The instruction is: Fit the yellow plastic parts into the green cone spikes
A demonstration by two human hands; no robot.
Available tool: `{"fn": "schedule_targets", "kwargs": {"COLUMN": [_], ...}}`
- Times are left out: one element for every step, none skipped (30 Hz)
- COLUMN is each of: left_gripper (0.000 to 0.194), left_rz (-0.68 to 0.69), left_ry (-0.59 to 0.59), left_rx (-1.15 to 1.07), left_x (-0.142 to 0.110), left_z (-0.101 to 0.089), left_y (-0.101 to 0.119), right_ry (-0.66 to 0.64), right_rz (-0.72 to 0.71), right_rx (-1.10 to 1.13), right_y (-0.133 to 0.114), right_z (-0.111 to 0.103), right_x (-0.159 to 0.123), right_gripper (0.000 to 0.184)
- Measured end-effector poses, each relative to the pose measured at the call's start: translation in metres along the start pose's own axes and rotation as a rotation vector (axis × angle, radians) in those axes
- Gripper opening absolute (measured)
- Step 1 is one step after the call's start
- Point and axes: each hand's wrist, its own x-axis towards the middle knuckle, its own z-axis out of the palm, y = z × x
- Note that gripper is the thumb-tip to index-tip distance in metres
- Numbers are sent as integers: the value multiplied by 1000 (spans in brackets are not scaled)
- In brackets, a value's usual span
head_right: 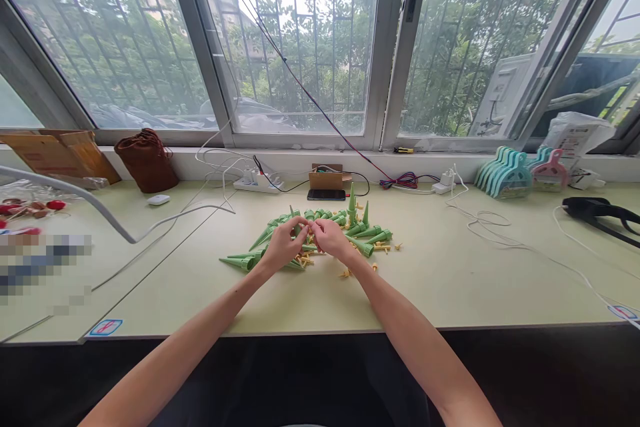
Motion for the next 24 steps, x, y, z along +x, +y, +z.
{"fn": "schedule_targets", "kwargs": {"left_gripper": [22, 22, 21, 21, 21, 21, 21, 21, 22, 22, 22, 22, 22, 22, 23, 23, 23, 23, 22, 22, 22, 22, 22, 23], "left_rz": [0, 0, 0, 0, -1, -2, -2, -3, -3, -3, -3, -1, 0, 2, 3, 4, 5, 6, 6, 6, 5, 3, 0, -2], "left_ry": [0, -1, -2, -2, -2, -4, -6, -9, -11, -12, -12, -11, -9, -8, -7, -7, -7, -8, -10, -14, -17, -20, -21, -23], "left_rx": [5, 8, 10, 10, 10, 9, 9, 9, 10, 11, 13, 15, 17, 18, 19, 19, 18, 17, 15, 14, 13, 12, 10, 9], "left_x": [0, 0, 0, 0, 0, 0, 0, 0, 0, 0, 0, 0, 0, 0, 0, 0, 0, 0, 0, 0, 0, 0, 0, 0], "left_z": [0, 0, 0, 0, -1, -1, -1, -1, -1, -1, -1, -1, -1, -1, -1, -1, -1, -1, -1, -1, -1, -1, -1, -1], "left_y": [0, -1, -1, -1, -1, 0, 0, 0, 0, 0, 1, 1, 1, 1, 1, 1, 1, 1, 1, 1, 1, 1, 1, 2], "right_ry": [-4, -9, -14, -16, -18, -18, -19, -19, -19, -19, -19, -16, -15, -13, -13, -12, -12, -12, -11, -10, -10, -9, -9, -8], "right_rz": [-2, -2, 0, 1, 2, 1, -1, -2, -2, -1, 0, 1, 2, 2, 1, 1, 0, -2, -3, -5, -7, -10, -13, -15], "right_rx": [11, 20, 25, 26, 24, 21, 18, 16, 16, 18, 19, 19, 20, 21, 21, 21, 21, 20, 19, 17, 15, 13, 11, 10], "right_y": [0, 0, 0, 0, 1, 1, 2, 2, 3, 3, 3, 4, 4, 4, 5, 5, 6, 7, 8, 9, 9, 10, 10, 11], "right_z": [0, 0, 0, 1, 1, 1, 1, 0, 0, 0, 0, 0, 1, 1, 1, 1, 1, 1, 1, 1, 1, 1, 1, 1], "right_x": [0, 0, 0, 0, 0, 1, 1, 1, 1, 1, 1, 2, 2, 2, 2, 2, 2, 3, 3, 3, 3, 3, 3, 3], "right_gripper": [32, 31, 29, 29, 28, 28, 28, 28, 28, 28, 27, 27, 27, 27, 27, 27, 27, 26, 26, 26, 26, 26, 26, 26]}}
